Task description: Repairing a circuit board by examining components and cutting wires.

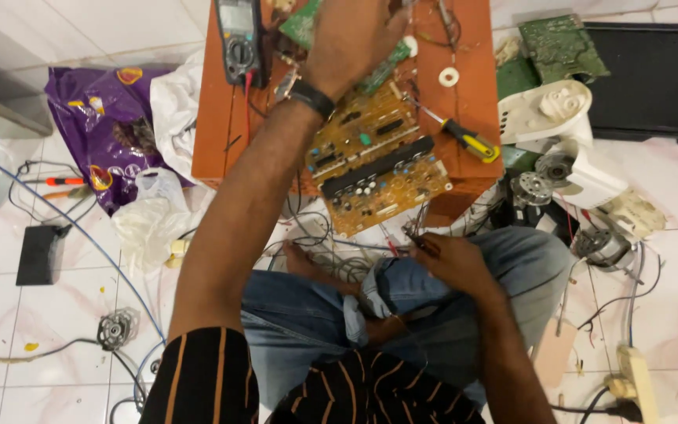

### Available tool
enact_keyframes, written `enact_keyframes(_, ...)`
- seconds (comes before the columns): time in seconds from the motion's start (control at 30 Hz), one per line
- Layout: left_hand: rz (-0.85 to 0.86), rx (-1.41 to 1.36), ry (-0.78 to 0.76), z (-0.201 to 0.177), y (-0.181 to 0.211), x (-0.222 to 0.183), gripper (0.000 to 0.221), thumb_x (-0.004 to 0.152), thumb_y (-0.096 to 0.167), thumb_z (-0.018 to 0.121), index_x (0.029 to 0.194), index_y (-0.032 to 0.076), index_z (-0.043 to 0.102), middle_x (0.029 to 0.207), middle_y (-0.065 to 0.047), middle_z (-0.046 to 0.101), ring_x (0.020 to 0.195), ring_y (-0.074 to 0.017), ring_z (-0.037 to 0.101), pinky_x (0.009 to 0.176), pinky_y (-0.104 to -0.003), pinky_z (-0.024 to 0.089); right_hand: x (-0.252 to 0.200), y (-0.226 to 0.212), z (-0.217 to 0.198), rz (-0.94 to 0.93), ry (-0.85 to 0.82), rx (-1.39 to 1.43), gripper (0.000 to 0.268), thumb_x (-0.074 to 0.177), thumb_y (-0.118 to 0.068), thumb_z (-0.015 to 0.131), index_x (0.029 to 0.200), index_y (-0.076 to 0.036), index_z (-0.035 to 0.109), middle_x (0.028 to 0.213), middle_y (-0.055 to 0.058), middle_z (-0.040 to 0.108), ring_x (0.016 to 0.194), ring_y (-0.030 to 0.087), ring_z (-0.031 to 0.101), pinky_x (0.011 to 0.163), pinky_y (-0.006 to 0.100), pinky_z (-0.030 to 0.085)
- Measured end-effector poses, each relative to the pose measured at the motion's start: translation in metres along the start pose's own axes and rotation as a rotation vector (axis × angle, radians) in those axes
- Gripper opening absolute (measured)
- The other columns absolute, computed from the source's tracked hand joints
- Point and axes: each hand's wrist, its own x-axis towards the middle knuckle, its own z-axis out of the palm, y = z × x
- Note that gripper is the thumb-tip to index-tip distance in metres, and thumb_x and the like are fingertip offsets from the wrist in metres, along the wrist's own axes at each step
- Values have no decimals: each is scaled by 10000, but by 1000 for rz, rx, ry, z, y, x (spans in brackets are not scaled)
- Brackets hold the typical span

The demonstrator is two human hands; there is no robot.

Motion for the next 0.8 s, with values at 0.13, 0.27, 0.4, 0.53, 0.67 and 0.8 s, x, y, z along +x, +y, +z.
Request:
enact_keyframes(0.13,47,107,20,13,-18,12,172,928,254,740,988,96,772,781,-146,723,672,-345,697,570,-480,533,-2,16,11,-78,107,-65,440,891,-530,617,1118,-173,739,808,100,759,716,280,748,651,411,570)
enact_keyframes(0.27,213,96,-61,-4,-19,-2,112,948,152,718,1035,152,788,898,-115,732,801,-321,704,664,-469,549,-1,11,7,-162,200,-117,440,885,-544,629,1093,-177,757,838,113,751,766,335,724,641,444,553)
enact_keyframes(0.4,236,134,-267,-22,-4,-11,113,860,130,763,961,173,789,960,-80,712,902,-299,693,746,-454,570,-11,4,-2,-113,118,21,456,902,-544,605,1087,-147,736,807,107,744,728,329,723,641,422,548)
enact_keyframes(0.53,242,189,-370,-29,-2,-11,101,832,108,797,924,110,755,1001,-64,691,977,-285,679,820,-427,573,-50,3,-3,-120,23,312,418,949,-455,561,1107,-92,696,764,93,712,642,292,701,616,363,533)
enact_keyframes(0.67,264,65,-279,-38,-3,-15,147,826,118,817,948,97,738,1021,-59,690,1026,-282,668,852,-417,561,-103,-11,-9,-94,-46,164,365,906,-398,657,1082,-82,697,743,103,677,665,286,669,635,364,523)
enact_keyframes(0.8,255,-4,-208,-40,-6,-18,151,898,90,781,1020,94,692,1026,-86,675,1026,-308,657,870,-439,541,-138,6,21,-179,-114,-64,448,770,-373,789,1152,-153,710,931,76,697,885,301,648,809,439,469)
